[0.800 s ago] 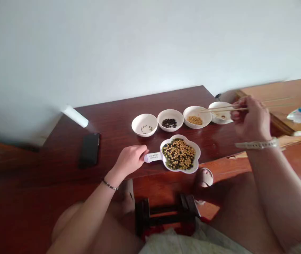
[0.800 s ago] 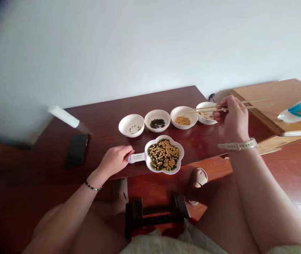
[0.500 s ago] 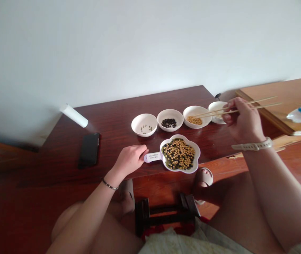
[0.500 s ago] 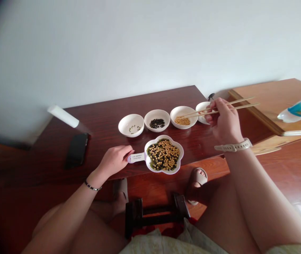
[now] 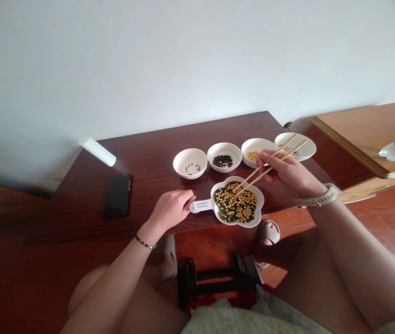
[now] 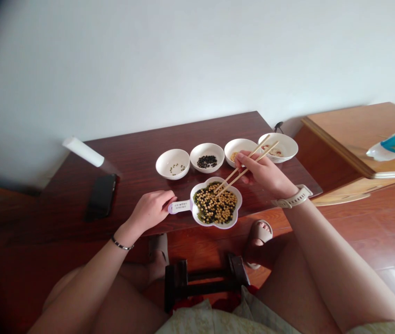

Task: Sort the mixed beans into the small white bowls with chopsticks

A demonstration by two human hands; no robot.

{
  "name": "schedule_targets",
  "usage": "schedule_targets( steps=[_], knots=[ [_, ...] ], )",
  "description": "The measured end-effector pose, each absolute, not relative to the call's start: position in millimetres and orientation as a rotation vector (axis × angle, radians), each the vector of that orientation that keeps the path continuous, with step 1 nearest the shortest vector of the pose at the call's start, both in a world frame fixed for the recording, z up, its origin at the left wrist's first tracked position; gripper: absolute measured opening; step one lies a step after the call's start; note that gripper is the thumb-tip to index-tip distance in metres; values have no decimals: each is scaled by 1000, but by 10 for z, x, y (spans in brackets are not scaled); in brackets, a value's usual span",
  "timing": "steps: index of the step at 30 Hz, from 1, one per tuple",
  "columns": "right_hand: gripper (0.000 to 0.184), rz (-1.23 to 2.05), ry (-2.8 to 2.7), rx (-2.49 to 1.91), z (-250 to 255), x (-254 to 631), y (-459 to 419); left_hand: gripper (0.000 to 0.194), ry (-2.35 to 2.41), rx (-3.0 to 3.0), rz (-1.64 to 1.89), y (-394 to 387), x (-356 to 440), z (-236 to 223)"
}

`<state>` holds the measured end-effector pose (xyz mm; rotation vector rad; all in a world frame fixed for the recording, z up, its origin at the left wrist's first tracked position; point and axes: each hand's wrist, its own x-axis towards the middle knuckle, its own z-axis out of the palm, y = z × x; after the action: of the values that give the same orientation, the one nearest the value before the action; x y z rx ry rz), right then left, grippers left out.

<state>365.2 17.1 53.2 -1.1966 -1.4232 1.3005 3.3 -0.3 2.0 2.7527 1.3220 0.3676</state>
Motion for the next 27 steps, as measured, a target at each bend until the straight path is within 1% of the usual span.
schedule_targets(
  steps=[14, 27],
  knots=[
    [40, 1204, -1501, -1232, 506, 3659, 175, 25, 1326, 2752, 349, -5, 27, 15],
    [38, 1253, -1430, -1174, 484, 3681, 192, 26, 1328, 2750, 368, -6, 35, 17]
  ],
)
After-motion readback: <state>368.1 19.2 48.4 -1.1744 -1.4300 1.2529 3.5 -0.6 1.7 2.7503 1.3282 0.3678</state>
